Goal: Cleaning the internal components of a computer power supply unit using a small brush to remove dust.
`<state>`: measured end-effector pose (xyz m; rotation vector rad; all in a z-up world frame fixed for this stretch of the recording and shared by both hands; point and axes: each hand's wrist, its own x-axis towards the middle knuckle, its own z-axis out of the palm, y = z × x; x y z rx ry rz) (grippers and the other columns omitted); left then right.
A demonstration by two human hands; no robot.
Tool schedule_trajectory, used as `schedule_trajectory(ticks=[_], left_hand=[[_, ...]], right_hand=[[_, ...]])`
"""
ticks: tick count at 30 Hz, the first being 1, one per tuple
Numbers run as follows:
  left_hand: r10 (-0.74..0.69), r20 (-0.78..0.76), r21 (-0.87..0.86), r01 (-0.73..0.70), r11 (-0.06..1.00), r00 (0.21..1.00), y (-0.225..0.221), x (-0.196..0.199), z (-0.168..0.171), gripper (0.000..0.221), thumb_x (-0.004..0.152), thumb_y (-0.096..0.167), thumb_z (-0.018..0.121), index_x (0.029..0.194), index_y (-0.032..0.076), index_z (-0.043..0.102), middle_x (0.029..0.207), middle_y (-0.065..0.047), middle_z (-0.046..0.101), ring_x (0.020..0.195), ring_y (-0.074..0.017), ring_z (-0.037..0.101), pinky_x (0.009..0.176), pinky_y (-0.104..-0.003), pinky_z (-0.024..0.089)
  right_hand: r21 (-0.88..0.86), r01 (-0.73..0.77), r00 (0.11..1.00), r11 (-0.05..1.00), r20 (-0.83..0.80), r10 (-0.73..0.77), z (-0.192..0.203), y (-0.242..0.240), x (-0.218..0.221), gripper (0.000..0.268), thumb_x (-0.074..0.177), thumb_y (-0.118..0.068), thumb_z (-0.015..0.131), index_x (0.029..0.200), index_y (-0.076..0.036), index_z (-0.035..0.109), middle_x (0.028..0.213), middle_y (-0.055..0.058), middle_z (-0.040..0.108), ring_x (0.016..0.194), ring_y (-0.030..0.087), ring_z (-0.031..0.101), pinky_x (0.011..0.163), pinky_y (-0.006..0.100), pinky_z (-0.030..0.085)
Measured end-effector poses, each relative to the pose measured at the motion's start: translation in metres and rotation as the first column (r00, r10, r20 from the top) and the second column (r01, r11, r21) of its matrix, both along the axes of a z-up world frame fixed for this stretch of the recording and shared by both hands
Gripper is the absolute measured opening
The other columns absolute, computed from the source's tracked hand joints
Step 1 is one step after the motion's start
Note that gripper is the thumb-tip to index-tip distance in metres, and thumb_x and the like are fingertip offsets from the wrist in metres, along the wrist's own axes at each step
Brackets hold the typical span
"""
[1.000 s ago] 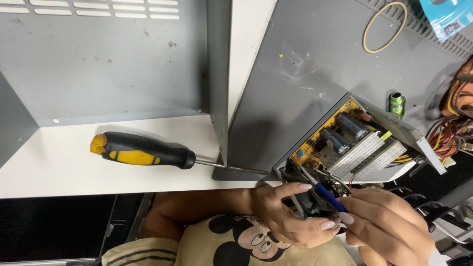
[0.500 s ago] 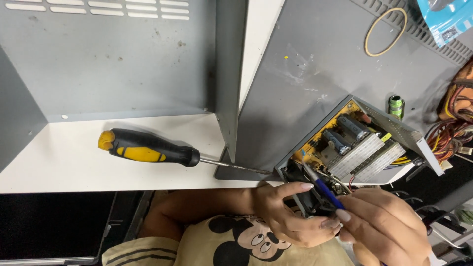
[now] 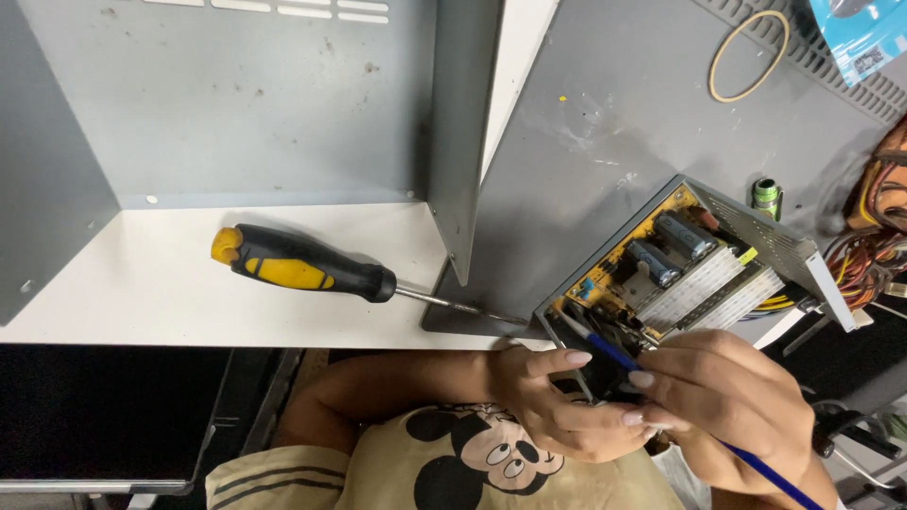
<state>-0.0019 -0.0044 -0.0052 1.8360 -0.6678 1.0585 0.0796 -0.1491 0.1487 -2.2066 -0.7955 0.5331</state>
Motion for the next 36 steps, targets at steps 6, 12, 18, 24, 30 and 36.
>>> schedule_trajectory(ticks=[6,12,18,24,30,36], left_hand=[[-0.065,-0.009,0.104,0.065,0.992,0.998,0.012,0.005,0.004,0.029,0.107,0.033,0.053,0.130,0.024,0.068,0.135,0.008,0.065,0.133,-0.0002,0.051,0.108,-0.044,0.045],[-0.039,-0.027,0.033,0.040,0.999,0.999,0.002,-0.005,0.000,0.023,0.104,0.034,0.063,0.123,0.026,0.073,0.123,0.010,0.068,0.126,-0.0029,0.055,0.108,-0.045,0.048],[-0.072,-0.062,0.018,0.073,0.997,0.995,0.011,0.000,0.004,0.020,0.100,0.039,0.069,0.117,0.029,0.076,0.122,0.006,0.069,0.120,-0.0051,0.061,0.104,-0.042,0.053],[-0.018,-0.032,0.068,0.020,0.997,0.999,0.007,-0.005,-0.005,0.028,0.094,0.041,0.071,0.116,0.025,0.074,0.130,0.000,0.067,0.127,-0.0145,0.058,0.102,-0.050,0.057],[0.012,-0.036,0.045,-0.010,0.999,0.999,0.000,-0.004,-0.012,0.035,0.089,0.035,0.068,0.121,0.020,0.067,0.120,-0.003,0.064,0.121,-0.0185,0.054,0.111,-0.053,0.047],[0.126,-0.065,-0.046,-0.129,0.991,0.990,-0.004,-0.011,-0.021,0.031,0.085,0.041,0.075,0.112,0.028,0.079,0.118,0.000,0.075,0.114,-0.0224,0.065,0.101,-0.061,0.060]], right_hand=[[-0.099,0.216,0.976,0.971,0.051,-0.212,0.024,0.002,-0.018,0.027,0.093,-0.027,0.051,0.090,-0.003,0.064,0.085,0.012,0.073,0.078,0.029,0.074,0.081,0.040,0.065],[-0.183,-0.053,0.948,0.982,0.301,0.107,0.005,-0.014,-0.016,0.031,0.099,-0.020,0.056,0.105,0.007,0.070,0.100,0.025,0.071,0.087,0.039,0.069,0.084,0.046,0.061],[0.029,0.094,0.943,0.995,0.319,-0.099,-0.013,-0.008,-0.016,0.015,0.098,-0.008,0.059,0.101,0.005,0.066,0.094,0.021,0.071,0.078,0.034,0.066,0.076,0.040,0.057],[0.113,0.181,0.924,0.977,0.322,-0.209,-0.014,-0.028,-0.043,0.015,0.099,-0.010,0.057,0.104,0.002,0.065,0.090,0.019,0.071,0.077,0.035,0.065,0.079,0.042,0.057],[0.301,0.268,0.907,0.915,0.241,-0.345,-0.011,-0.029,-0.059,0.020,0.102,-0.015,0.051,0.101,0.002,0.062,0.080,0.017,0.068,0.068,0.030,0.061,0.073,0.039,0.056],[0.425,0.368,0.868,0.827,0.162,-0.470,-0.044,-0.021,-0.038,0.010,0.098,-0.001,0.067,0.095,0.002,0.076,0.076,0.016,0.071,0.062,0.036,0.064,0.060,0.045,0.055]])
